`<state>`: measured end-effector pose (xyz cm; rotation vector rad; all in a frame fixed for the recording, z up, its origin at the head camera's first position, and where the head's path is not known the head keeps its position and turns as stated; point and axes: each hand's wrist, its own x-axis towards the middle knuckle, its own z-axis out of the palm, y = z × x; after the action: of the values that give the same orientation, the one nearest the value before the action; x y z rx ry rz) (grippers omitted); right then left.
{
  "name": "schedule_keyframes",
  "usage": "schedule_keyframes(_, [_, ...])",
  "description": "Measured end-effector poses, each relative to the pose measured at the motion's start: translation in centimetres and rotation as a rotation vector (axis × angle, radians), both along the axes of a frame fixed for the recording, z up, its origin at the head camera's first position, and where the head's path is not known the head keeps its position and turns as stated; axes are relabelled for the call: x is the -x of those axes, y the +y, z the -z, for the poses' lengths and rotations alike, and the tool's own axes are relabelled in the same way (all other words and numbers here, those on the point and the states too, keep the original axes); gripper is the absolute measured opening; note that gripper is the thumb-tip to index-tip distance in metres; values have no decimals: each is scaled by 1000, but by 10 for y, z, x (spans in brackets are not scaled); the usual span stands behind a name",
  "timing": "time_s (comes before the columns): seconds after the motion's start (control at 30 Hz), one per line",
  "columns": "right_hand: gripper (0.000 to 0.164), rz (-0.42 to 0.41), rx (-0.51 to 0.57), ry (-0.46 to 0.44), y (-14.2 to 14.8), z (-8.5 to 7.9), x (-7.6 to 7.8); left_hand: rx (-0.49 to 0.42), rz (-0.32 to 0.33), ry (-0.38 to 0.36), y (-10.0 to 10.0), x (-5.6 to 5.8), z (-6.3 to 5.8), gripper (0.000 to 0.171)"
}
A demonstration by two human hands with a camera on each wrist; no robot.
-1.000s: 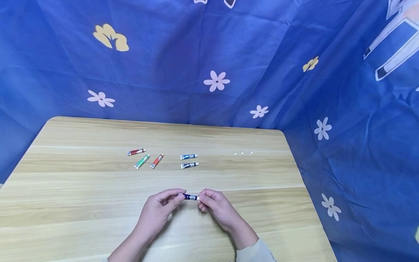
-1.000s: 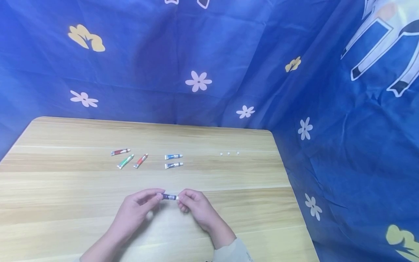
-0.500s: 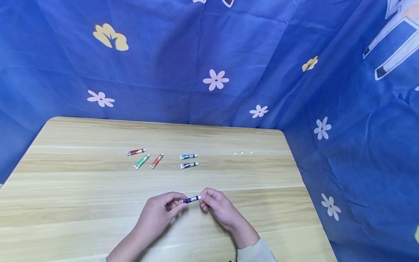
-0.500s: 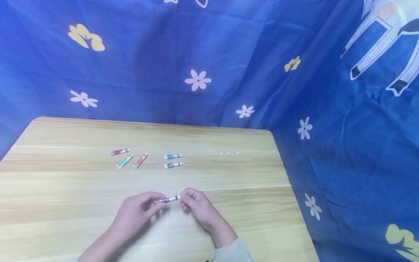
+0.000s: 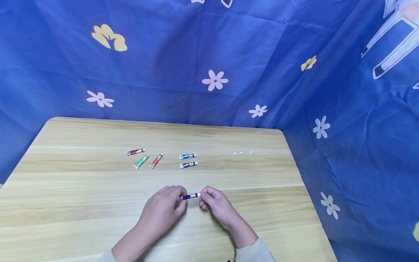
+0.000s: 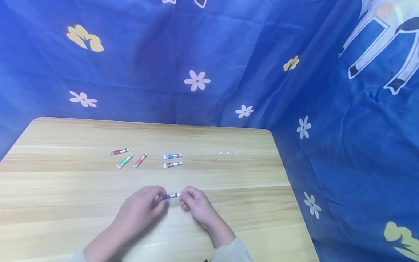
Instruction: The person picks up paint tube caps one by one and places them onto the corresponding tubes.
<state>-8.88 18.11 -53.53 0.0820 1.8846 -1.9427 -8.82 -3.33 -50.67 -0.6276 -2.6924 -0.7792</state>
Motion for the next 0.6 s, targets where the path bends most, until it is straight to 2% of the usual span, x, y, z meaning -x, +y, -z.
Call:
schedule_keyframes(0.17, [24,17,58,-5,3,0,-1,43,35,80,4,6,3,19])
schedule_keyframes(0.27, [26,27,95,10,5,0,-1,51,50,69,5,15,5,19])
schedule_keyframes(0.33, [26,34,106,20,7,1,0,35,55,24,6,23,6,19])
schedule_keyframes(0.5, [25,46,74,19,10,2,-1,-50,28,-156,6,50,12,19])
schedule_keyframes(0.6, [25,47,54,9,11,3,-2,-57,7,-213,5,65,18,20])
